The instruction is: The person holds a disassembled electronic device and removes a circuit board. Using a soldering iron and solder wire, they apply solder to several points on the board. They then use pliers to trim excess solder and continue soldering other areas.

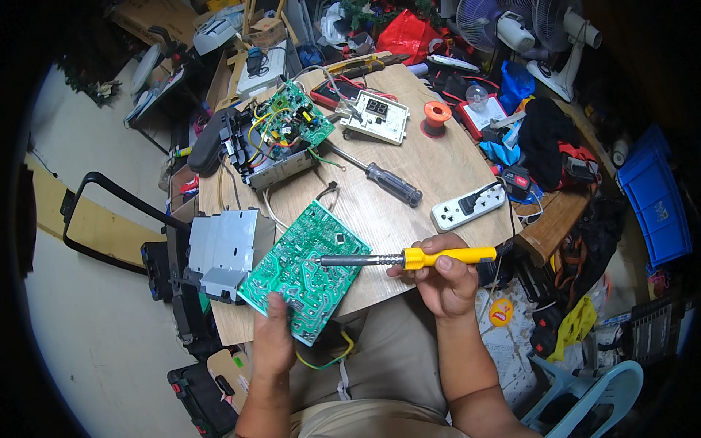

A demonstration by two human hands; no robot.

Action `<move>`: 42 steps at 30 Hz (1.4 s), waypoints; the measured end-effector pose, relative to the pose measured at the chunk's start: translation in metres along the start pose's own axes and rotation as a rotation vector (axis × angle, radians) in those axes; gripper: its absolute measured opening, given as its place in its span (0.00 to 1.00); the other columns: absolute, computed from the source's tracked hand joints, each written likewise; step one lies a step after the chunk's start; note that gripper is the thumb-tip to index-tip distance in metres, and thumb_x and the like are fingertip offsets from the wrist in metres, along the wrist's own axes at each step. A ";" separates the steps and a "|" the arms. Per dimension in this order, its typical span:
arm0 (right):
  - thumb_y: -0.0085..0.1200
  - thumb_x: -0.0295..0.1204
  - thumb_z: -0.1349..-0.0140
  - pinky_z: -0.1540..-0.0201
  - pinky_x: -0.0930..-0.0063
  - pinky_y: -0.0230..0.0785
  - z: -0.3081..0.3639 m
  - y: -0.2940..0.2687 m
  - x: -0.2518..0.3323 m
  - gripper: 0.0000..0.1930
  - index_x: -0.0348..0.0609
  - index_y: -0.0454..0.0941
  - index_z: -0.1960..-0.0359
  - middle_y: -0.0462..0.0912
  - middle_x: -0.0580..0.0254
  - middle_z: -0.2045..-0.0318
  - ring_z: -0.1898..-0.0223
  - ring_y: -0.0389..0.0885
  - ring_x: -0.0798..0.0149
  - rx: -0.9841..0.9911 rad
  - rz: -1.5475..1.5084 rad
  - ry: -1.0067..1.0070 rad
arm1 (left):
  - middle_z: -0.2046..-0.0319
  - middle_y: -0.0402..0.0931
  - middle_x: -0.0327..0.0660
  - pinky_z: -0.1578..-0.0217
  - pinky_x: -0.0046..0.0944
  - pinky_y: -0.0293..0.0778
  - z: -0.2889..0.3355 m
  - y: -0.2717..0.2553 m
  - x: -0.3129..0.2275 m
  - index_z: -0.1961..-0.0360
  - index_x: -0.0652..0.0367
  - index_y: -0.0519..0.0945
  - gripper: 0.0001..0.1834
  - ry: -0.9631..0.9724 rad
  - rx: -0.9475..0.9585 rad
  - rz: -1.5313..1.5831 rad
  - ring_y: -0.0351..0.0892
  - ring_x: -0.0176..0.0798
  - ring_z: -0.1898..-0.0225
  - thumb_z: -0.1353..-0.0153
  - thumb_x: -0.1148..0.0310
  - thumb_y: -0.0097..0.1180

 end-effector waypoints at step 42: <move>0.59 0.24 0.40 0.34 0.27 0.72 -0.002 -0.011 0.023 0.12 0.40 0.82 0.54 0.78 0.52 0.56 0.47 0.83 0.53 0.074 0.077 -0.002 | 0.34 0.69 0.57 0.43 0.52 0.78 0.009 -0.005 -0.022 0.43 0.50 0.84 0.27 0.574 0.016 -1.006 0.77 0.61 0.41 0.46 0.73 0.74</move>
Point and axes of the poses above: each hand's wrist, its own z-axis away from the middle knuckle, its own y-axis out of the palm, x = y × z, the point moved 2 cm from there along -z, towards the middle knuckle
